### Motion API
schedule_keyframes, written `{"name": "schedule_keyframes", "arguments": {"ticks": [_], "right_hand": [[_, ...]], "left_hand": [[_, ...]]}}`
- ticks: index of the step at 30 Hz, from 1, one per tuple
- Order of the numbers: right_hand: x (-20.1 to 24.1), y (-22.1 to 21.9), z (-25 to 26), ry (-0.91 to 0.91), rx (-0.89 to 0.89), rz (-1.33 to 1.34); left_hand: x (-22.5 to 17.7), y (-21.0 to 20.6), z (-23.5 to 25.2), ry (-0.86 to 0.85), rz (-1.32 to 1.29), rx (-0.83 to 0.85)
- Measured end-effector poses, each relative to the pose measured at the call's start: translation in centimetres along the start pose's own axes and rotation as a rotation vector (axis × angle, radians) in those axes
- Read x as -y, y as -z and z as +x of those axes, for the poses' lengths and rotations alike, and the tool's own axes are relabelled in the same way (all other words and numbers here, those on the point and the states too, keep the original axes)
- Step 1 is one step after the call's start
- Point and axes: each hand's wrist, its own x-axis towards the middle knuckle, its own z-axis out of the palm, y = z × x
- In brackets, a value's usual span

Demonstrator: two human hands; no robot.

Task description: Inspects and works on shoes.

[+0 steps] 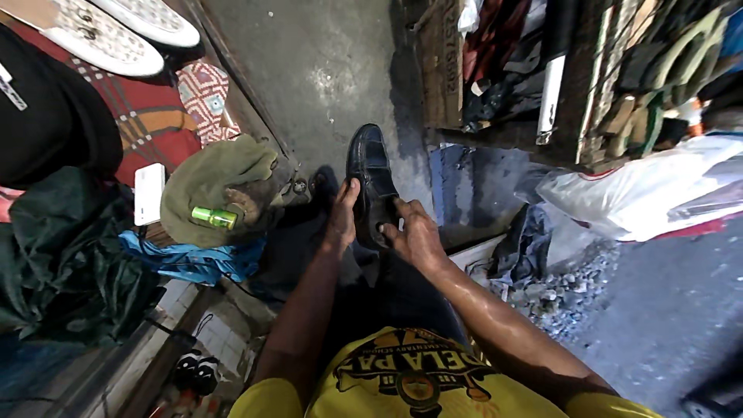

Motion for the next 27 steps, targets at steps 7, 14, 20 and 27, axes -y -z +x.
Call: {"name": "schedule_keyframes", "arguments": {"ticks": [7, 14, 20, 27], "right_hand": [[-2.7, -0.3, -0.6, 0.457, 0.085, -0.165], [-1.2, -1.0, 1.6, 0.263, 0.335, -0.352], [-2.3, -1.7, 0.9, 0.259, 0.191, -0.165], [-5.2, -2.6, -5.3, 0.269, 0.161, 0.018]], "left_hand": [[0.2, 0.7, 0.1, 0.098, -0.111, 0.019], [1.1, 0.3, -0.7, 0.082, -0.033, 0.096], [3.0, 0.0, 0.1, 0.060, -0.165, 0.108], [3.9, -1.5, -1.7, 0.116, -0.153, 0.073]]}}
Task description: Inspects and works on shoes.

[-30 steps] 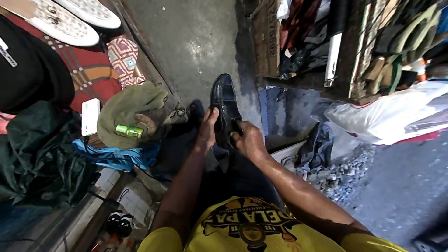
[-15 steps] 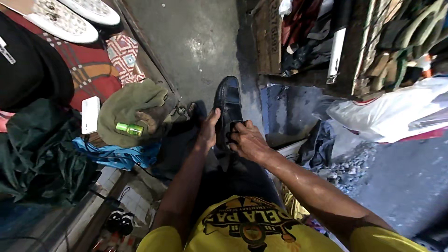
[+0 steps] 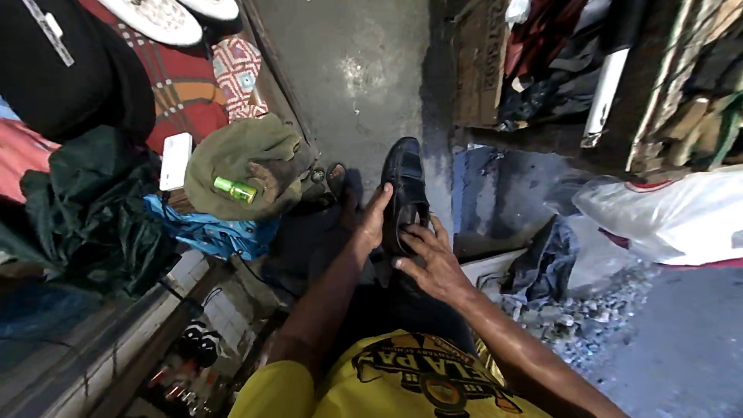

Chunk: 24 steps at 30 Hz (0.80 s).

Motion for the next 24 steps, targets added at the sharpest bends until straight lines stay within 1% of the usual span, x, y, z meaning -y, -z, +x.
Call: {"name": "schedule_keyframes", "arguments": {"ticks": [3, 6, 9, 11, 12, 14, 16, 17, 18, 20, 22, 23, 24], "right_hand": [[-1.8, -1.6, -1.8, -0.033, -0.001, -0.092], [-3.9, -2.1, -3.7, -0.043, 0.014, -0.031], [-5.9, -2.3, -7.2, -0.034, 0.026, 0.064], [-7.3, -2.7, -8.5, -0.001, -0.010, 0.092], [-8.0, -3.0, -9.2, 0.011, -0.015, 0.096], [-9.1, -3.7, -10.5, 0.017, -0.005, 0.101], [-9.7, -4.2, -11.7, -0.009, 0.022, 0.113], [-9.9, -4.5, -12.3, -0.031, 0.043, 0.117], [-9.9, -4.8, -12.8, -0.047, 0.060, 0.116], [-9.5, -5.7, -13.1, -0.060, 0.078, 0.120], [-8.7, -6.6, -13.2, -0.069, 0.083, 0.124], [-8.1, -7.0, -13.2, -0.078, 0.082, 0.122], [-7.5, -7.5, -13.1, -0.080, 0.072, 0.120]], "left_hand": [[1.9, -2.0, -0.9, -0.013, 0.046, -0.015], [4.7, -3.3, -1.3, -0.044, 0.106, -0.013], [7.9, -4.3, -3.3, -0.027, 0.165, 0.030], [8.9, -3.8, -3.7, -0.037, 0.237, 0.097], [9.6, -3.0, -4.2, -0.058, 0.297, 0.083], [10.7, -0.1, -6.8, -0.191, 0.440, -0.077], [11.4, 3.6, -10.4, -0.341, 0.609, -0.330], [12.1, 5.5, -12.2, -0.377, 0.690, -0.449], [13.2, 7.4, -14.0, -0.387, 0.741, -0.527], [15.5, 10.7, -17.4, -0.348, 0.754, -0.586], [16.1, 12.7, -20.4, -0.267, 0.816, -0.623], [15.6, 13.3, -21.5, -0.296, 0.841, -0.657], [14.4, 14.0, -22.1, -0.379, 0.872, -0.714]]}}
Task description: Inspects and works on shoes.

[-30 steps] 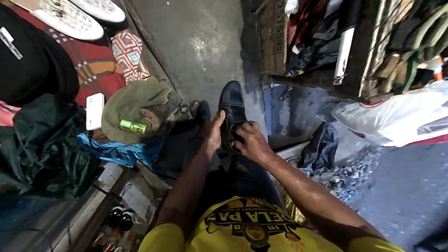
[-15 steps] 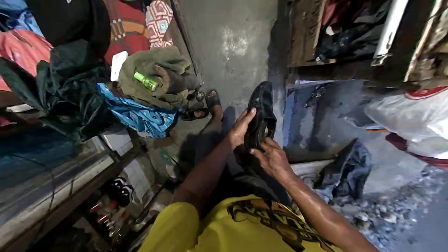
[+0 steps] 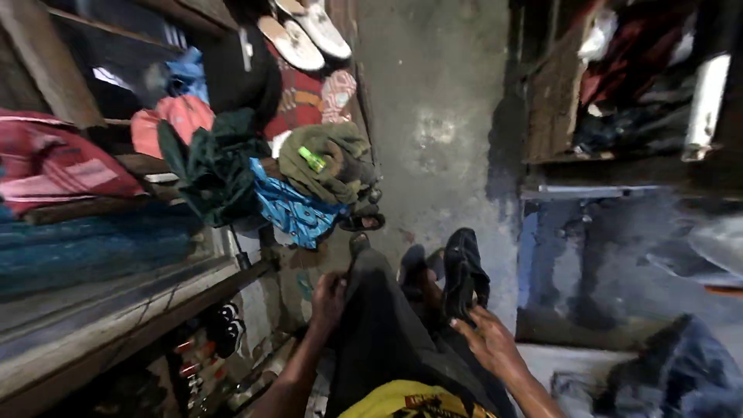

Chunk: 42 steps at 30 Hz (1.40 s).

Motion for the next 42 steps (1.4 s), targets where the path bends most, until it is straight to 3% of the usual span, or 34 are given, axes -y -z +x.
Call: {"name": "schedule_keyframes", "arguments": {"ticks": [3, 6, 10, 13, 17, 21, 27, 31, 34, 37, 39, 42], "right_hand": [[1.8, -2.2, -0.1, -0.030, -0.002, -0.008], [4.1, -4.6, 0.0, -0.088, -0.025, 0.009], [7.7, -8.2, 0.2, -0.151, -0.054, 0.064], [9.5, -10.6, -0.1, -0.195, -0.030, 0.090], [11.0, -12.7, -1.1, -0.209, -0.045, 0.082], [10.8, -14.0, -2.0, -0.238, -0.048, 0.066], [9.0, -14.6, -2.2, -0.267, -0.008, 0.105], [6.8, -13.6, -1.7, -0.272, 0.039, 0.117], [5.6, -12.2, -1.8, -0.228, 0.030, 0.078], [4.6, -10.3, -1.7, -0.191, 0.055, 0.010], [3.9, -8.8, -1.0, -0.188, 0.100, -0.046], [2.7, -7.1, 0.7, -0.162, 0.154, -0.126]], "left_hand": [[-1.2, 4.6, 3.9, -0.105, 0.136, -0.233], [-1.9, 8.7, 10.1, -0.008, 0.175, -0.262], [-4.7, 13.8, 21.9, -0.093, 0.182, -0.289], [-6.6, 16.2, 29.6, 0.102, 0.313, -0.165], [-6.1, 15.9, 34.6, 0.230, 0.437, 0.010], [-4.7, 15.1, 36.1, 0.371, -0.052, -0.142], [-4.9, 16.3, 36.3, 0.452, -0.488, -0.213], [-4.5, 17.3, 33.0, 0.309, -0.547, -0.228], [-3.8, 17.6, 27.0, 0.075, -0.450, -0.192], [-1.1, 17.4, 18.9, -0.014, -0.415, -0.114], [1.8, 16.5, 13.0, 0.028, -0.449, -0.028], [8.5, 14.1, 3.7, 0.227, -0.447, 0.077]]}}
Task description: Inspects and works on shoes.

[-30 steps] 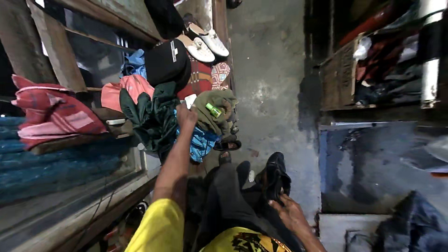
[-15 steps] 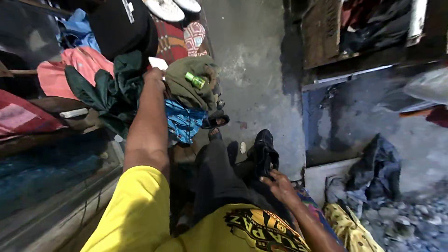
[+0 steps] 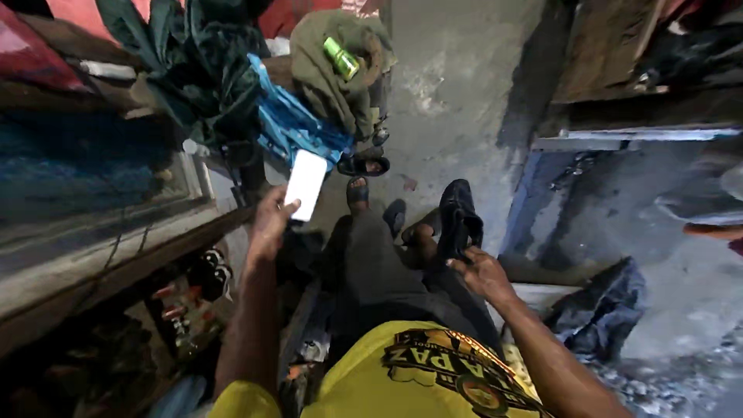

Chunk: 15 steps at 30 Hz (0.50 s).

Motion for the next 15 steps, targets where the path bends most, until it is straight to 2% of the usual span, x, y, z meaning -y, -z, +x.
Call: {"name": "schedule_keyframes", "arguments": {"ticks": [4, 8, 9, 11, 13, 15], "right_hand": [[-2.1, 0.5, 5.4, 0.061, 0.040, -0.087], [-4.7, -1.5, 16.8, 0.070, 0.019, -0.160], [-5.8, -2.4, 19.4, 0.049, 0.019, -0.195], [-8.0, -4.2, 23.8, 0.033, -0.008, -0.241], [-8.6, -5.8, 28.7, 0.021, -0.055, -0.224], [-10.0, -7.3, 30.3, -0.043, -0.057, -0.225]], "left_hand": [[13.3, -1.5, -3.4, 0.282, -0.069, -0.102], [26.3, -4.6, -1.8, 0.496, -0.145, -0.157], [28.7, -5.7, -3.1, 0.564, -0.146, -0.123], [32.0, -8.0, -7.3, 0.645, -0.116, -0.033], [32.5, -10.3, -9.9, 0.668, -0.145, 0.002], [30.6, -12.2, -13.5, 0.788, -0.033, 0.097]]}}
